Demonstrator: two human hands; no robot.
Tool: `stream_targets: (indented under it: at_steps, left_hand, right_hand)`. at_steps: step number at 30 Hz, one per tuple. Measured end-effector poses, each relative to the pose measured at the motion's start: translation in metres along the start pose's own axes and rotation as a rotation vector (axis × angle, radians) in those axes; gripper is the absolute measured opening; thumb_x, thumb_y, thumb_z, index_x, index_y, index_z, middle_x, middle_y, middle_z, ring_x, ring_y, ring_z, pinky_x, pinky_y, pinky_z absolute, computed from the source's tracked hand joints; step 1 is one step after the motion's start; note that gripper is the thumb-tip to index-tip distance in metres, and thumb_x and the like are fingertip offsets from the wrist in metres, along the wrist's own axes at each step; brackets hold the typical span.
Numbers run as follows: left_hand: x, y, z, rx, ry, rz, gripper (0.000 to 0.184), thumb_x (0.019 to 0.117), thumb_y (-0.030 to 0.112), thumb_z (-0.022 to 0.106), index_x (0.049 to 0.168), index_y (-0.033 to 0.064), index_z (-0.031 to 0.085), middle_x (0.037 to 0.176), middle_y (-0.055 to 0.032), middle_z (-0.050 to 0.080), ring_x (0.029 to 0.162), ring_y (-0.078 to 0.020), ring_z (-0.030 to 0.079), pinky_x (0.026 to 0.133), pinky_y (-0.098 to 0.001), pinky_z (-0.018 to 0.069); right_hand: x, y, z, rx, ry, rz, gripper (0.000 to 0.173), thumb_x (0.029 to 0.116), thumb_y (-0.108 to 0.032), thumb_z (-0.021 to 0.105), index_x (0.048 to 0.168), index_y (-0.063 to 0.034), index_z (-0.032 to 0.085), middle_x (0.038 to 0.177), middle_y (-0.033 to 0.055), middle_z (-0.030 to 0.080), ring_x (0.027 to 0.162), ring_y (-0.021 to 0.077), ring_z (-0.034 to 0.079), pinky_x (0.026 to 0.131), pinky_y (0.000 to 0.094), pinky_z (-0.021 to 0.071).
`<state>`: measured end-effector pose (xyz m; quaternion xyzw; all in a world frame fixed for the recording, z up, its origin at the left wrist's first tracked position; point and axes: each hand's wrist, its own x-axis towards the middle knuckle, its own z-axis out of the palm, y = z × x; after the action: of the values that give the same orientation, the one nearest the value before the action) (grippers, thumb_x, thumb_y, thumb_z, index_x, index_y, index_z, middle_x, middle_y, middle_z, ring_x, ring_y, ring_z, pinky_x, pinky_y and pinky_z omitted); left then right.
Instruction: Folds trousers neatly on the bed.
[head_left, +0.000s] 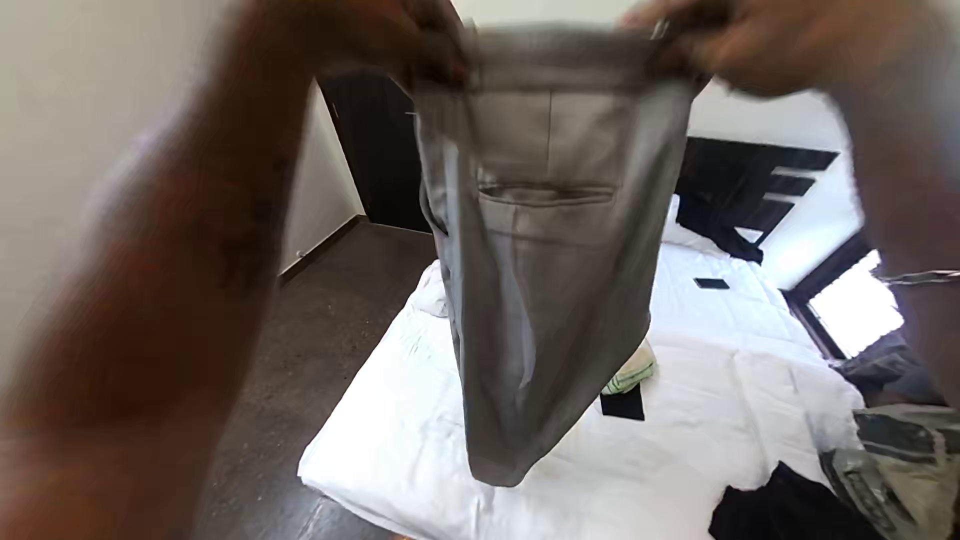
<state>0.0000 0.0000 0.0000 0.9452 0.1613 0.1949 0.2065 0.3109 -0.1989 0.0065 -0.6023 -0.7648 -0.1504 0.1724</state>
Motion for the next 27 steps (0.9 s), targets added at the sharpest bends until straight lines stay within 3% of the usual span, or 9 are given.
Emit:
stream_targets:
  at_steps: [1, 4, 7, 10, 13, 17, 19, 23, 27]
  left_hand:
    - [0.012, -0.003, 0.010, 0.170, -0.041, -0.032, 0.015, 0.1023, 0.016, 0.060, 0.099, 0.0058, 0.071, 0.081, -0.0006, 0.065, 0.066, -0.0051, 0.059, 0.065, -0.0268, 0.0543]
    - [0.049, -0.035, 0.037, 0.346, -0.120, -0.171, 0.018, 0.1041, 0.013, 0.059, 0.103, 0.0008, 0.072, 0.092, -0.0162, 0.070, 0.076, -0.0264, 0.067, 0.073, -0.0499, 0.0575]
    - [0.075, -0.060, 0.049, 0.328, 0.028, -0.289, 0.017, 0.1030, 0.017, 0.061, 0.108, 0.0047, 0.072, 0.099, -0.0191, 0.070, 0.082, -0.0335, 0.070, 0.076, -0.0566, 0.0572]
    - [0.089, -0.057, 0.035, 0.338, 0.221, -0.277, 0.019, 0.0983, 0.018, 0.066, 0.112, 0.0070, 0.073, 0.115, -0.0228, 0.069, 0.110, -0.0431, 0.066, 0.094, -0.0682, 0.0491]
    - [0.090, -0.035, 0.024, 0.391, 0.339, -0.195, 0.028, 0.1003, 0.016, 0.061, 0.126, 0.0078, 0.069, 0.128, -0.0219, 0.065, 0.126, -0.0413, 0.059, 0.108, -0.0637, 0.0426]
    - [0.062, -0.009, 0.042, 0.421, 0.452, -0.086, 0.023, 0.1016, 0.010, 0.056, 0.120, 0.0011, 0.067, 0.114, -0.0215, 0.068, 0.110, -0.0379, 0.066, 0.097, -0.0586, 0.0490]
    - [0.043, -0.015, 0.056, 0.458, 0.445, 0.024, 0.025, 0.1035, 0.008, 0.051, 0.122, 0.0035, 0.068, 0.117, -0.0190, 0.069, 0.113, -0.0353, 0.065, 0.101, -0.0546, 0.0483]
    - [-0.014, -0.057, 0.149, 0.378, 0.440, 0.106, 0.029, 0.0987, -0.003, 0.050, 0.118, 0.0036, 0.071, 0.119, -0.0168, 0.070, 0.114, -0.0343, 0.066, 0.101, -0.0557, 0.0513]
    - [-0.112, -0.100, 0.304, 0.148, 0.307, -0.094, 0.034, 0.0968, -0.009, 0.049, 0.119, 0.0024, 0.072, 0.128, -0.0165, 0.069, 0.122, -0.0325, 0.065, 0.107, -0.0539, 0.0501]
  right_hand:
    - [0.011, -0.011, 0.012, 0.050, -0.066, 0.067, 0.028, 0.1045, -0.011, 0.054, 0.128, -0.0125, 0.069, 0.107, 0.0123, 0.072, 0.088, 0.0215, 0.069, 0.081, 0.0470, 0.0563]
    - [0.044, -0.004, 0.057, 0.018, -0.143, 0.169, 0.023, 0.1007, -0.007, 0.060, 0.119, -0.0064, 0.073, 0.103, 0.0181, 0.073, 0.088, 0.0326, 0.072, 0.083, 0.0571, 0.0571]
    - [0.066, 0.015, 0.084, 0.004, -0.072, 0.295, 0.025, 0.0973, -0.004, 0.060, 0.118, -0.0069, 0.074, 0.106, 0.0196, 0.073, 0.087, 0.0333, 0.073, 0.080, 0.0569, 0.0593]
    - [0.080, 0.019, 0.085, -0.010, 0.103, 0.413, 0.030, 0.0951, -0.003, 0.058, 0.121, -0.0080, 0.072, 0.114, 0.0225, 0.070, 0.097, 0.0390, 0.071, 0.084, 0.0616, 0.0568]
    - [0.081, 0.016, 0.074, -0.047, 0.277, 0.451, 0.035, 0.0928, -0.001, 0.055, 0.123, -0.0061, 0.071, 0.121, 0.0236, 0.069, 0.115, 0.0418, 0.065, 0.097, 0.0631, 0.0489]
    - [0.055, 0.013, 0.074, 0.012, 0.439, 0.454, 0.034, 0.0936, -0.002, 0.053, 0.122, -0.0060, 0.072, 0.114, 0.0172, 0.072, 0.105, 0.0292, 0.070, 0.092, 0.0510, 0.0546]
    - [0.031, 0.007, 0.089, 0.023, 0.459, 0.389, 0.033, 0.0957, -0.003, 0.052, 0.120, -0.0065, 0.073, 0.113, 0.0159, 0.073, 0.105, 0.0281, 0.071, 0.093, 0.0508, 0.0551]
    - [-0.051, -0.021, 0.173, 0.128, 0.417, 0.350, 0.028, 0.0947, -0.001, 0.057, 0.114, -0.0070, 0.077, 0.109, 0.0158, 0.075, 0.104, 0.0320, 0.072, 0.094, 0.0577, 0.0547]
    - [-0.157, -0.071, 0.301, 0.267, 0.194, 0.491, 0.024, 0.0961, 0.000, 0.060, 0.111, -0.0102, 0.076, 0.105, 0.0142, 0.075, 0.095, 0.0342, 0.072, 0.084, 0.0601, 0.0569]
